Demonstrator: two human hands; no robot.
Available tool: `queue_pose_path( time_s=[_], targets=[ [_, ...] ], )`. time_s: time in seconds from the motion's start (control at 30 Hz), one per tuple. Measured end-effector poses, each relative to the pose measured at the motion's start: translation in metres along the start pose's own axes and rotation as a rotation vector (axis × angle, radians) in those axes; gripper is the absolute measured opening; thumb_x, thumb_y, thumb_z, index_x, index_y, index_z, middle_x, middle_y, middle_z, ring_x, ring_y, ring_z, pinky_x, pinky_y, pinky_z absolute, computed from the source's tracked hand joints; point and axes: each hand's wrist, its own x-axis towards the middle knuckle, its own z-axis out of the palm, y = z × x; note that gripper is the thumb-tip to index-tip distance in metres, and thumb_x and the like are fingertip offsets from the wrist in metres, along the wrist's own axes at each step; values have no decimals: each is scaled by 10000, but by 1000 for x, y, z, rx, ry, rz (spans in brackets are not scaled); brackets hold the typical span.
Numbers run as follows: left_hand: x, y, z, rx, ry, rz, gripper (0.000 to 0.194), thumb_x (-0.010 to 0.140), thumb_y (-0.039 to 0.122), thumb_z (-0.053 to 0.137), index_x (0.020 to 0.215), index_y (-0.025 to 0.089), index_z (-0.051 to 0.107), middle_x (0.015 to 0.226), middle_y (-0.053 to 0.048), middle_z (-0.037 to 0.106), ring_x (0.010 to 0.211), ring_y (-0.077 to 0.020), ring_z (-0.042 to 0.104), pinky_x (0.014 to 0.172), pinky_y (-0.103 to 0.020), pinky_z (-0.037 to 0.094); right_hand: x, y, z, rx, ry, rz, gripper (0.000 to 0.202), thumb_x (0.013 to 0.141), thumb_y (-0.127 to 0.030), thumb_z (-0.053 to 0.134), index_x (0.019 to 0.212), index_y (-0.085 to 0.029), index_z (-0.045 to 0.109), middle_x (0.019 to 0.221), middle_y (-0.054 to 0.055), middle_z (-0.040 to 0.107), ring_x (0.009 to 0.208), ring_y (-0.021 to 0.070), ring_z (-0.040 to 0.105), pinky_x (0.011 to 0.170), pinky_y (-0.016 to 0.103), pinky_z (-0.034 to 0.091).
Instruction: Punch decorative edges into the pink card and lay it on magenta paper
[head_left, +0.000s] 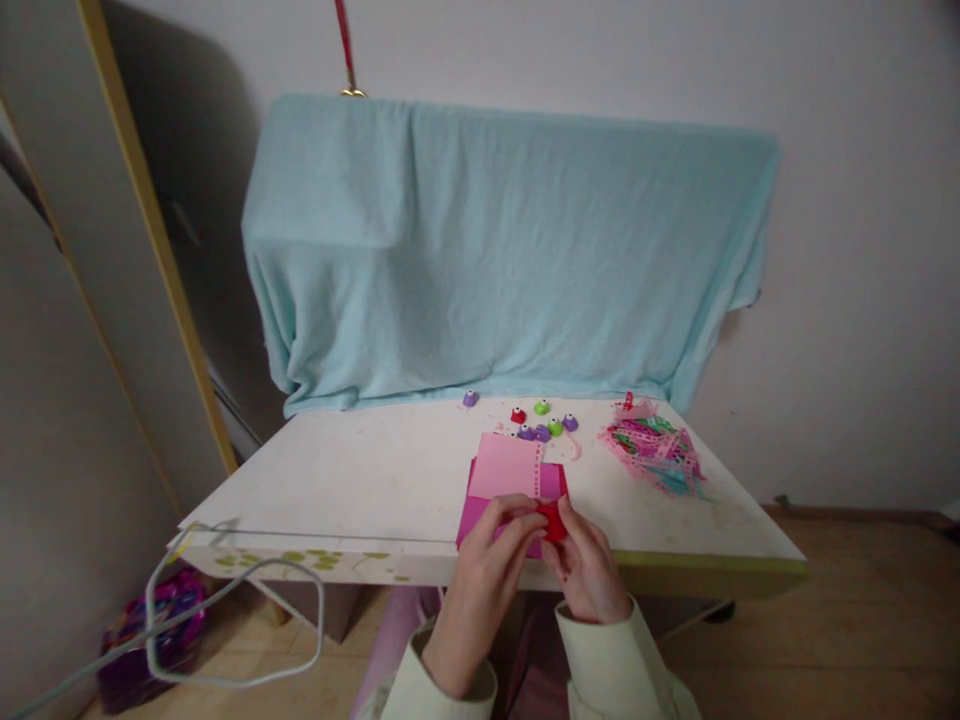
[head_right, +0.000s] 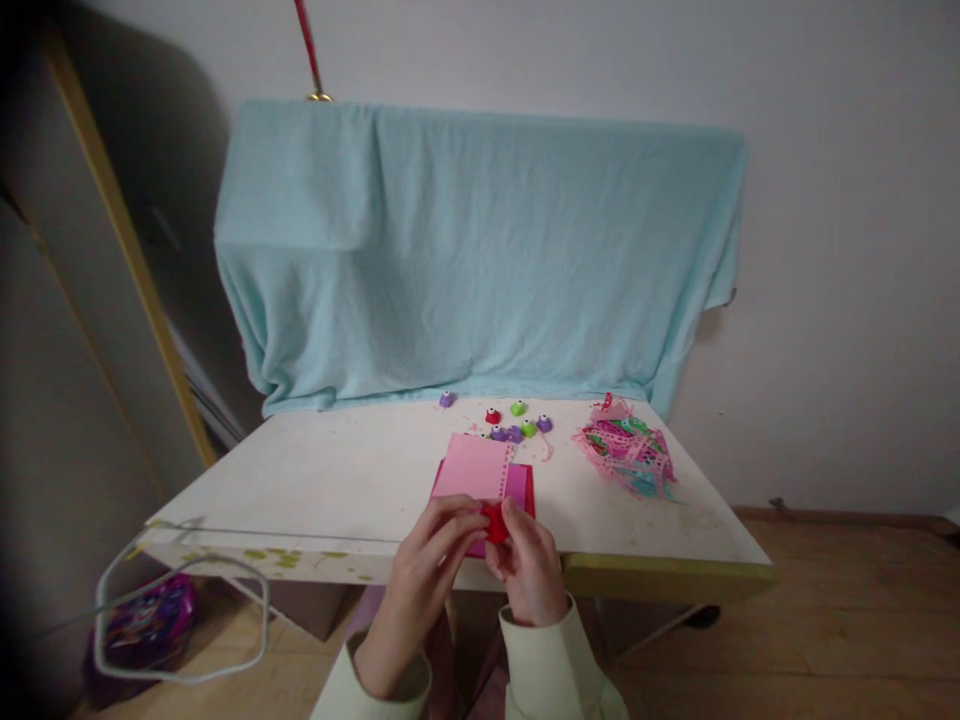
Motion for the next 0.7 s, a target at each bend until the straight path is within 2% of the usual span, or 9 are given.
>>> queue_pose_path(
  time_s=[0.13, 0.4, 0.57, 0.7],
  targets=[
    [1, 0, -2, 31, -48, -42, 255, 922, 65, 449, 1080, 216, 580, 1081, -56, 541, 1015, -160, 536, 884, -271, 451, -1, 2, -1, -69, 12, 21, 311, 862, -428, 617, 815, -123, 662, 503, -26, 487, 384, 48, 360, 357, 186, 168],
    [2, 1, -5, 91, -129, -112, 236, 949, 99, 407, 1111, 219, 531, 1130, -58, 513, 1017, -156, 531, 887, -286, 445, -3, 2, -1, -190, 17, 11, 303, 870, -436, 601, 794, -143, 621, 497, -29, 495, 404, 58, 358, 384, 198, 184],
    [1, -1, -8, 165, -151, -68, 196, 961, 130, 385, 1086, 202, 518, 1130, -77, 526, 1007, -170, 547, 874, -301, 464, -5, 0, 0, -238, 28, 8, 331, 860, -461, 603, 888, -133, 634, 489, -35, 486, 407, 64, 360, 387, 197, 191],
    [1, -5, -10, 243, -158, 12, 170, 949, 160, 439, 1093, 203, 519, 1108, -72, 560, 990, -174, 573, 862, -300, 482, -5, 1, -2, -296, 17, 2, 320, 870, -447, 595, 914, -133, 637, 509, -32, 485, 422, 66, 361, 395, 200, 203]
  ],
)
